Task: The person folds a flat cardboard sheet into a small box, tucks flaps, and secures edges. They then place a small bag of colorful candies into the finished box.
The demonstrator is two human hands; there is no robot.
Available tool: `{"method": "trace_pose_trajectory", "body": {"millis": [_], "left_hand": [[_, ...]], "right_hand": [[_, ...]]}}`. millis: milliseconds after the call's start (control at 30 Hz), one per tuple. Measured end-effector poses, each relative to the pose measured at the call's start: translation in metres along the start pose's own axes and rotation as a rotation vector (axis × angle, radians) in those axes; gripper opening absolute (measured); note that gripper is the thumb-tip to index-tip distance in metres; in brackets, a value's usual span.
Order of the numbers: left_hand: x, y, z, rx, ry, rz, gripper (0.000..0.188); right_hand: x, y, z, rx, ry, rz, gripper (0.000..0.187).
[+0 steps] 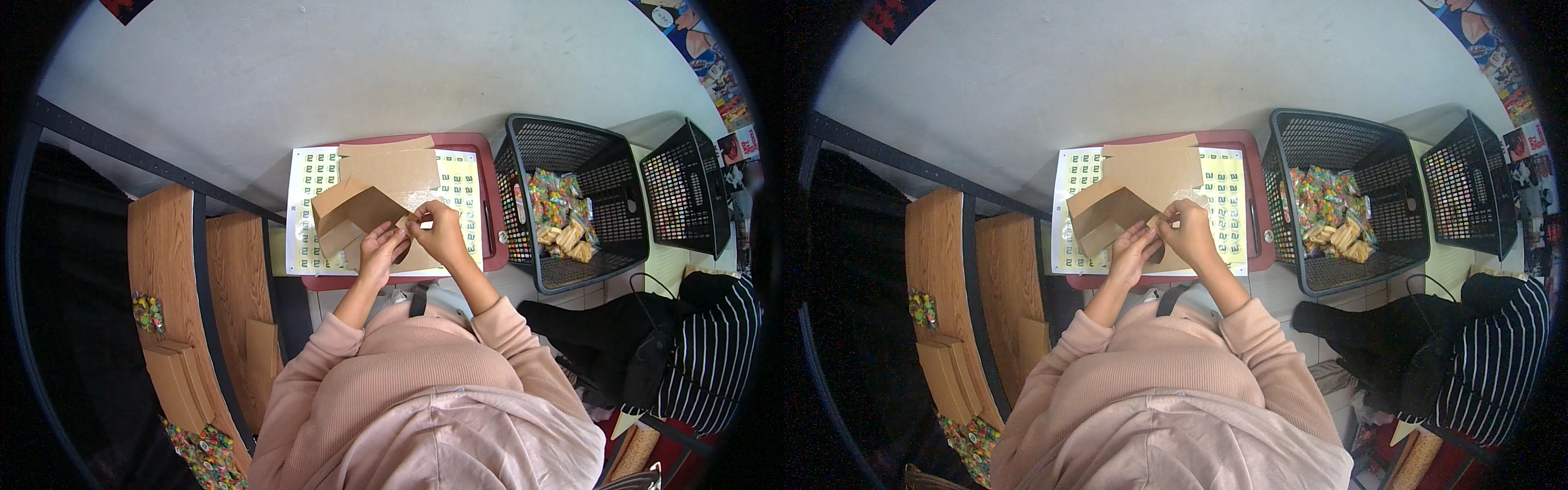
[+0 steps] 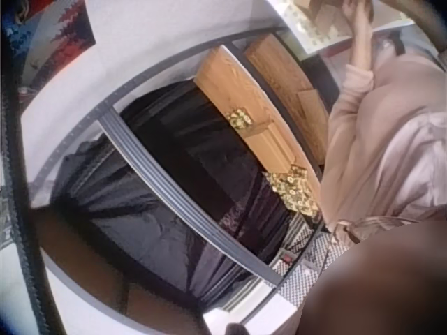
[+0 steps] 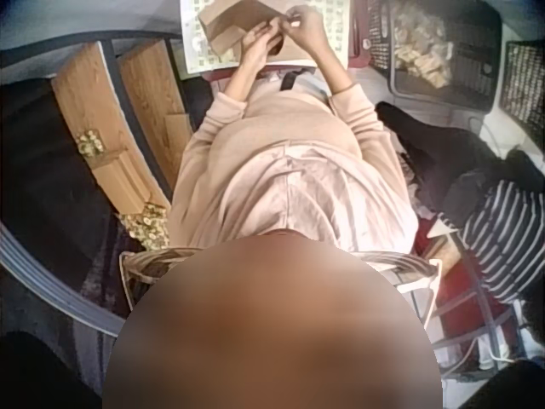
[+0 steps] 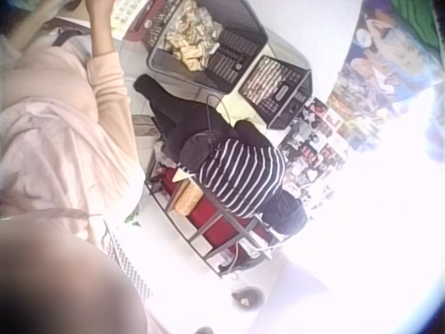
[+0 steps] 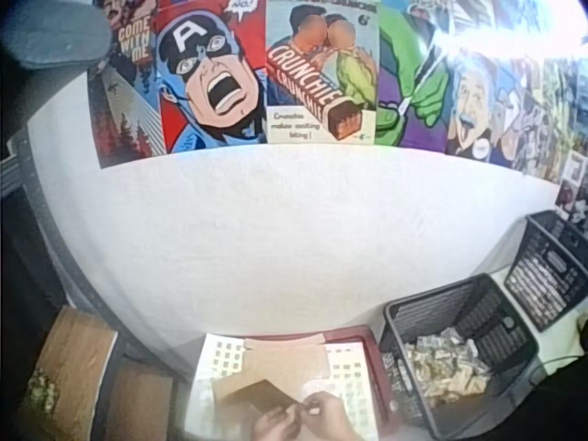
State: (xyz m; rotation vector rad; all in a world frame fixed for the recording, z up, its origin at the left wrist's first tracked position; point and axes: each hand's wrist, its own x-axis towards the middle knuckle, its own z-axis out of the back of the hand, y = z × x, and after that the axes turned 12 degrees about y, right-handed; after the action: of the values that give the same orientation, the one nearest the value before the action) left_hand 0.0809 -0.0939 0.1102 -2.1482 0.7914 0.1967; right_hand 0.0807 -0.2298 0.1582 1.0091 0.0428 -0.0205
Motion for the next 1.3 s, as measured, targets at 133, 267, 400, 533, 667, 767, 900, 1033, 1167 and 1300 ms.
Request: {"method": "trace_pose_trajectory", "body": {"millis": [133,267,400,533,667,767,900,1033,1167,1300], "left_hand": [[-0.001,-0.001,0.002,-0.003,0.007,0.007,0.044],[-0.004,-0.004,-0.001,0.016,-0.006,0.011,0.046],[-0.006,-0.009,-0.006,0.039,-0.016,-0.039,0.052],[-0.006,-0.01,-0.005,0.051,-0.041,-0.04,0.059],[-0.006,-0.01,-0.006,0.041,-0.055,-0.059,0.061],[-0.004,-0.009,-0.006,0.007,-0.06,-0.068,0.061],[-0.005,-0.009,-0.006,-0.001,-0.057,-0.081,0.062],[-0.007,-0.01,-0.009,0.01,-0.079,-0.114,0.062],[-0.01,-0.012,-0.013,0.026,-0.088,-0.166,0.064],[-0.007,-0.01,-0.013,0.015,-0.099,-0.182,0.065]], "right_hand": [[0.0,0.005,0.001,-0.022,0.01,-0.01,0.015],[-0.002,0.006,0.0,-0.027,0.011,0.01,0.014],[0.0,-0.003,0.0,0.159,0.076,0.054,0.017],[0.004,0.004,0.005,0.177,0.146,-0.062,0.017],[0.004,0.007,0.003,0.074,0.153,0.015,0.016],[0.004,0.006,0.001,0.093,0.127,0.022,0.019],[0.004,0.006,-0.001,0.131,0.114,-0.015,0.021],[0.003,0.009,-0.003,0.05,0.085,0.04,0.02],[0.004,0.022,0.001,-0.059,0.076,0.099,0.018],[0.005,0.026,0.0,-0.13,0.09,0.123,0.017]]}}
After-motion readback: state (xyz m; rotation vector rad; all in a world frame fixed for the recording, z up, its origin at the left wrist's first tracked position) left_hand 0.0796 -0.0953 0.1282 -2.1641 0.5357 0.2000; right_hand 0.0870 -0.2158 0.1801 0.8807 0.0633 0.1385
